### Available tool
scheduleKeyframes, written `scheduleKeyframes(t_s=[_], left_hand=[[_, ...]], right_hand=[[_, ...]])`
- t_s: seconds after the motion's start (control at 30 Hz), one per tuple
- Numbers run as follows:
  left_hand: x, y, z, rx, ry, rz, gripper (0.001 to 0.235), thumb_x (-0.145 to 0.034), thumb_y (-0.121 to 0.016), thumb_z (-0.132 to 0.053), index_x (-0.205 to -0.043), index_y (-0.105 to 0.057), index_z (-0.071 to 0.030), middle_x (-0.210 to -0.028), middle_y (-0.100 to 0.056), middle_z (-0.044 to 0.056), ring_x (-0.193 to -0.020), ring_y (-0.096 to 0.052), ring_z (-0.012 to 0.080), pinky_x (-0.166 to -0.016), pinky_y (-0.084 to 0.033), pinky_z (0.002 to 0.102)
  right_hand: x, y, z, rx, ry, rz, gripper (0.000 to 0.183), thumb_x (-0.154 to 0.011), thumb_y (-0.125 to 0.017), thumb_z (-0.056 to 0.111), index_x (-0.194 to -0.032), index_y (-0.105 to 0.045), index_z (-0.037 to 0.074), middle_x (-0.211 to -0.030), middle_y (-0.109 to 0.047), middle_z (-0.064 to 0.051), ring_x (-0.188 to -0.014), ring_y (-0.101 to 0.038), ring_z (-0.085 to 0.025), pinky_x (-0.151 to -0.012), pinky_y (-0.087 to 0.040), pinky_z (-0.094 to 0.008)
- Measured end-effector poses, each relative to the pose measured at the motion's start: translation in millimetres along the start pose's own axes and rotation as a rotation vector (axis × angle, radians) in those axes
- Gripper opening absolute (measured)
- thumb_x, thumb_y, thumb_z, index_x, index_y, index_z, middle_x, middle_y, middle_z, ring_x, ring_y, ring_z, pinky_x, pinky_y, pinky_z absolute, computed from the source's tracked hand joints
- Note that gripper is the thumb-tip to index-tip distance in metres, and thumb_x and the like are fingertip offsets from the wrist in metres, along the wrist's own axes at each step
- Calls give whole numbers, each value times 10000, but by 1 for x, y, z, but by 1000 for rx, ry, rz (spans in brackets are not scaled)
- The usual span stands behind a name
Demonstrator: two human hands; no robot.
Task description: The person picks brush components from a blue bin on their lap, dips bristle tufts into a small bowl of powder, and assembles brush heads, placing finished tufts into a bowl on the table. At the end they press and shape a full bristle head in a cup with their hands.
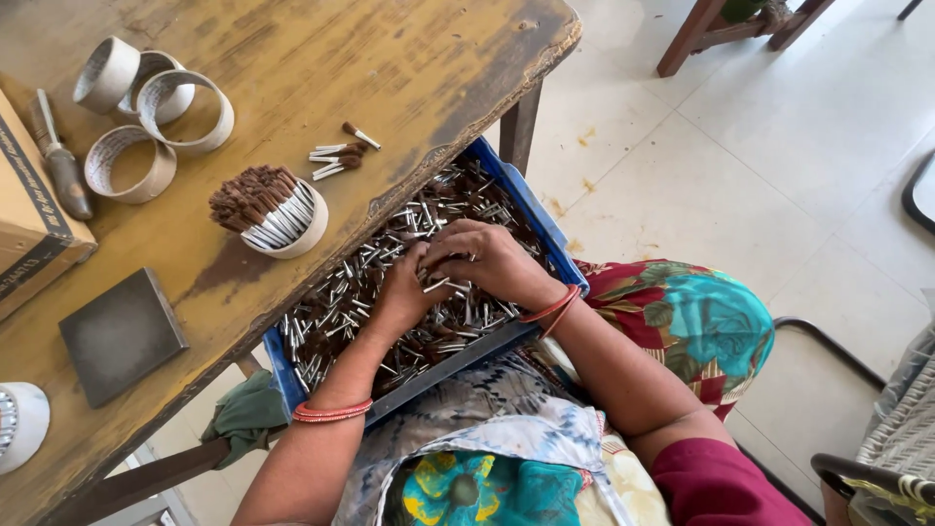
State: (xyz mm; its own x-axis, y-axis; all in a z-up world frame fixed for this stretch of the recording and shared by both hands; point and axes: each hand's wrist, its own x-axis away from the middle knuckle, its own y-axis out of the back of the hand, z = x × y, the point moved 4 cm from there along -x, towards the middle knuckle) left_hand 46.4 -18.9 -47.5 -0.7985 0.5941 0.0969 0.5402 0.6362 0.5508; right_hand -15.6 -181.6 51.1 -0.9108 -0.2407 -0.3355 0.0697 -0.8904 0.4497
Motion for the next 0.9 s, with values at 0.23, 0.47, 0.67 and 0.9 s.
scheduleKeyframes(t_s=[0.23,0.47,0.67,0.9], left_hand=[[1,-6,9,936,323,20,557,-806,-870,-274,-1268,-631,-76,-1059,-712,23,-967,-675,154,-825,-573,336],[-10,-18,61,1024,320,-99,482,-917,-767,-327,-1257,-664,-1,-1107,-741,98,-1007,-706,188,-810,-585,320],[1,6,-21,19,-71,-103,726,-800,-799,-136,-1384,-390,3,-1156,-667,142,-1007,-674,229,-841,-586,412],[-11,-17,40,419,104,-10,487,-852,-869,-220,-1275,-703,-43,-1088,-779,113,-951,-720,218,-840,-588,347]], right_hand=[[6,2,-9,265,34,-395,230,-891,-760,18,-1106,-783,97,-1162,-720,-102,-1084,-699,-274,-895,-587,-378],[5,-16,7,187,112,-94,228,-931,-795,215,-1116,-764,85,-1179,-732,-78,-1092,-721,-250,-929,-594,-375],[-7,3,22,115,111,-120,464,-822,-791,167,-1253,-688,28,-1273,-634,-186,-1163,-626,-351,-933,-544,-430],[6,-8,-12,132,73,-260,231,-905,-752,66,-1128,-760,126,-1154,-728,-62,-1088,-716,-251,-915,-609,-347]])
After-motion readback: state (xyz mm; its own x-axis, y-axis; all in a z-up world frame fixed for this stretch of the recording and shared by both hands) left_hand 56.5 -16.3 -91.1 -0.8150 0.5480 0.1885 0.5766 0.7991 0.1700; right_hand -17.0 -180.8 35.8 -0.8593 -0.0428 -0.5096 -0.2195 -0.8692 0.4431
